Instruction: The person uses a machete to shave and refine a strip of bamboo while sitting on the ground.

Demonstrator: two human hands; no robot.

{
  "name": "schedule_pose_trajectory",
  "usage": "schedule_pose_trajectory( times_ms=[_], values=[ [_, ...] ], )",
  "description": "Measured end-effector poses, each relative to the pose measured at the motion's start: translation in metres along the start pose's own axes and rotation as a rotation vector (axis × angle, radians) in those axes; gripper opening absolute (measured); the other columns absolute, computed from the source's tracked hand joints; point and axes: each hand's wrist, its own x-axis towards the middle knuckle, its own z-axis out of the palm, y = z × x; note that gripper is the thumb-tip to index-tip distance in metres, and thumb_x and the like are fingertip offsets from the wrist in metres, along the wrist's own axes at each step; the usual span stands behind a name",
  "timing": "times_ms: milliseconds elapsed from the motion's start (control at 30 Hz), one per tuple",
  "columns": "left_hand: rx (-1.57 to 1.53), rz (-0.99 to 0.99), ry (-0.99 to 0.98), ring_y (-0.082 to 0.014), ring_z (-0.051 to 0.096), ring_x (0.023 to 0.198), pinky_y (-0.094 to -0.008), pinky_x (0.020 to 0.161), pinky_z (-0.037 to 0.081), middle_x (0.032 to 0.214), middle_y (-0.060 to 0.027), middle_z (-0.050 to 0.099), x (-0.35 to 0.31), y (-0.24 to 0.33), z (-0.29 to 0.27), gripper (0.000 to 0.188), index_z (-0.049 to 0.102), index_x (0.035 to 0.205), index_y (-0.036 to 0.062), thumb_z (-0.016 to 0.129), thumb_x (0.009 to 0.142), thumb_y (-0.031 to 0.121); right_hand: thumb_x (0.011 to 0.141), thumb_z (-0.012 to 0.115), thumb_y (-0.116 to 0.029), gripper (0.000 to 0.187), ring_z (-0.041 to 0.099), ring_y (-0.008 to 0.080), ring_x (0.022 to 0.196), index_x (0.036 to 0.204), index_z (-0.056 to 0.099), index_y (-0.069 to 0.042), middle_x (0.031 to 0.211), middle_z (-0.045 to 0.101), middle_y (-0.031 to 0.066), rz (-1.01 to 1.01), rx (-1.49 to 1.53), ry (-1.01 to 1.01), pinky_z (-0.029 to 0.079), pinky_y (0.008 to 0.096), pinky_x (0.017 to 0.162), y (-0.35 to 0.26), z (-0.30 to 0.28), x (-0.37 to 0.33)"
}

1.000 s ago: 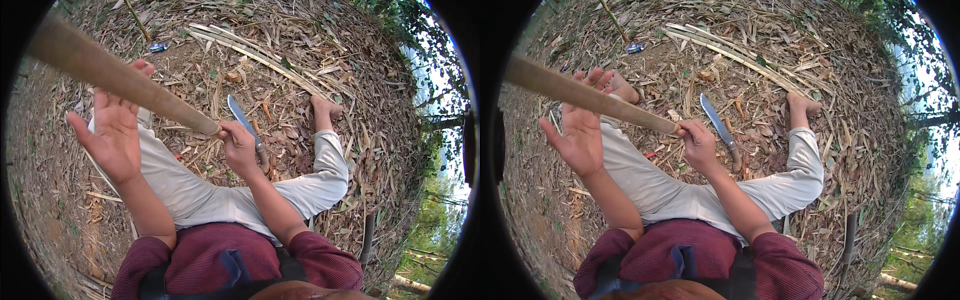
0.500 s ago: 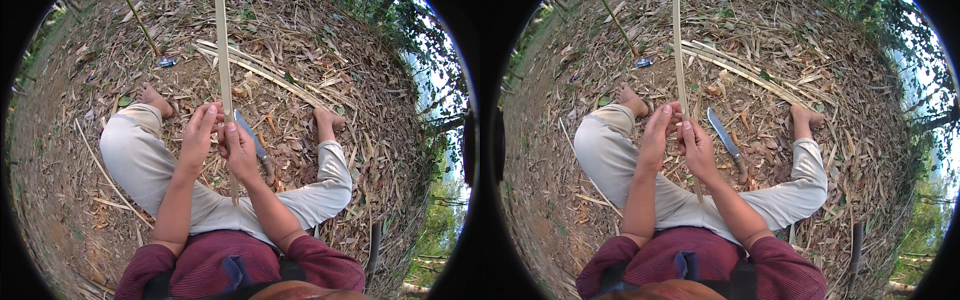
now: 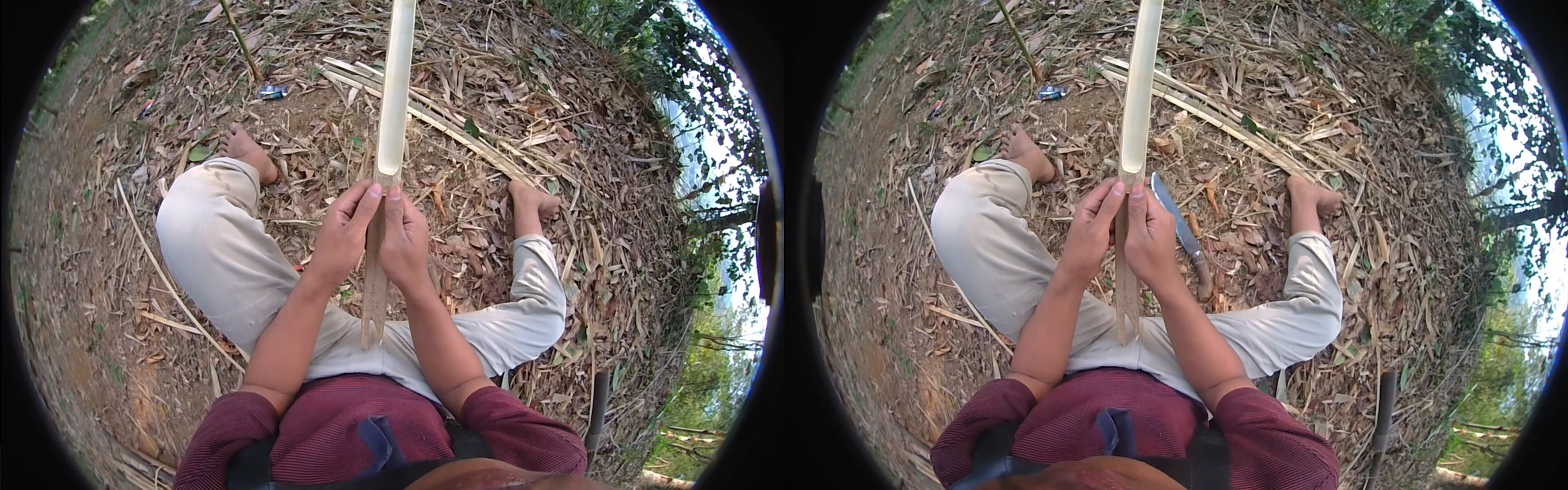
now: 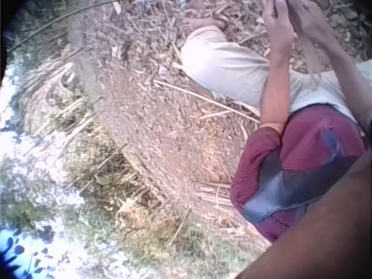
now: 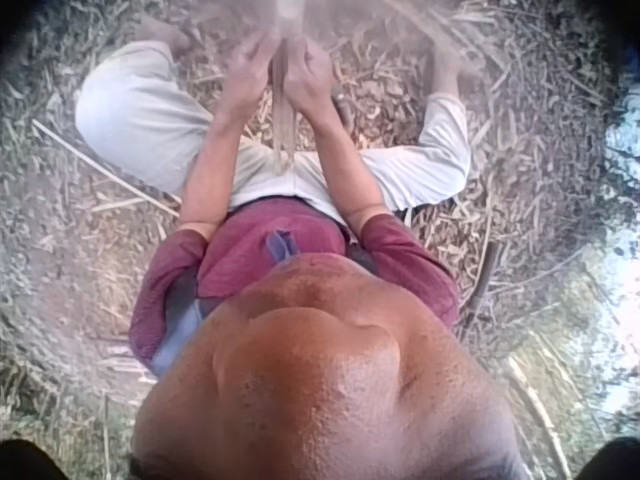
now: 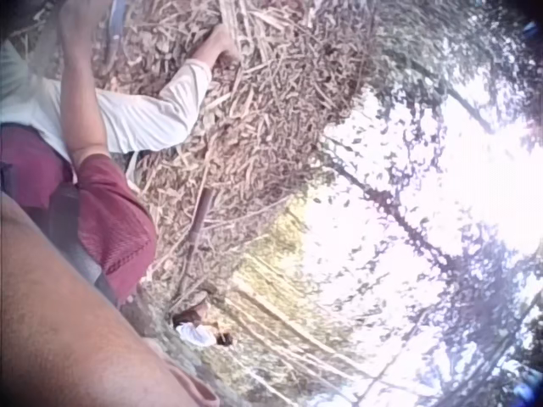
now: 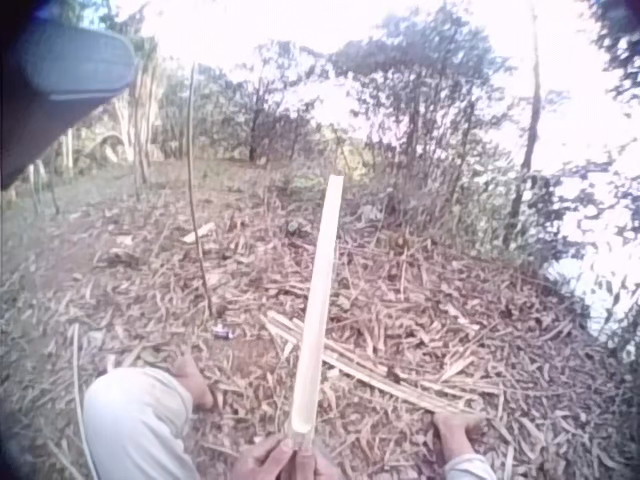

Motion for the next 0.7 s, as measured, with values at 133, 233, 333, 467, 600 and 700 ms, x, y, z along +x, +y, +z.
schedule_pose_trajectory(
  times_ms=[133,233,333,467,600,700],
  values=[
    [0.124,0.096,0.026,-0.0042,0.054,0.082,-0.0202,0.073,0.045,0.092,-0.0002,0.063,0.002,-0.008,-0.001,0.03,0.062,0.11,-0.0002,0.05,0.103,0.026,0.104,0.046,-0.027,0.036,0.046,0.0065,0.059,0.088,0.06,0.002,0.063,0.053,0.003,-0.146,-0.055,0.006,0.04,0.0267,0.053,0.014,0.0,0.004],
    [0.073,0.127,0.072,-0.006,0.058,0.084,-0.0212,0.074,0.048,0.095,-0.0039,0.066,0.003,-0.004,-0.001,0.031,0.063,0.11,-0.0015,0.049,0.103,0.026,0.102,0.052,-0.025,0.032,0.046,0.0064,0.059,0.092,0.062,0.004,0.064,0.055,0.0037,-0.098,-0.145,0.004,0.04,0.0257,0.052,0.004,-0.002,-0.003],
    [0.004,0.106,0.101,-0.0107,0.063,0.088,-0.0247,0.077,0.052,0.099,-0.0065,0.066,0.002,0.003,-0.002,0.033,0.062,0.112,-0.0031,0.048,0.103,0.025,0.099,0.057,-0.023,0.029,0.046,0.0049,0.059,0.093,0.063,0.005,0.065,0.056,0.0017,0.066,-0.221,-0.076,0.039,0.0236,0.052,-0.009,-0.012,-0.014],
    [0.044,0.07,0.118,-0.0127,0.064,0.089,-0.0265,0.078,0.053,0.1,-0.0075,0.066,0.004,0.004,-0.003,0.033,0.062,0.113,-0.0033,0.048,0.103,0.024,0.099,0.058,-0.022,0.026,0.045,0.0016,0.058,0.093,0.064,0.003,0.065,0.056,-0.0033,0.21,-0.071,-0.156,0.036,0.0215,0.051,-0.015,-0.022,-0.031],
    [0.089,0.044,0.104,-0.0127,0.065,0.084,-0.0254,0.074,0.053,0.097,-0.0076,0.067,0.007,-0.004,-0.009,0.032,0.063,0.111,-0.0032,0.047,0.103,0.024,0.1,0.057,-0.021,0.025,0.044,-0.0002,0.058,0.095,0.066,0.002,0.068,0.056,-0.0058,0.311,0.068,-0.178,0.034,0.0203,0.049,-0.021,-0.026,-0.031],
    [0.048,-0.037,0.108,-0.0124,0.065,0.08,-0.025,0.071,0.053,0.094,-0.0072,0.067,0.01,-0.009,-0.011,0.032,0.063,0.111,-0.0035,0.048,0.103,0.024,0.1,0.056,-0.023,0.028,0.047,0.0001,0.059,0.096,0.066,0.003,0.07,0.058,-0.0051,0.362,0.223,-0.117,0.036,0.0196,0.051,-0.012,-0.019,-0.028]
  ],
)
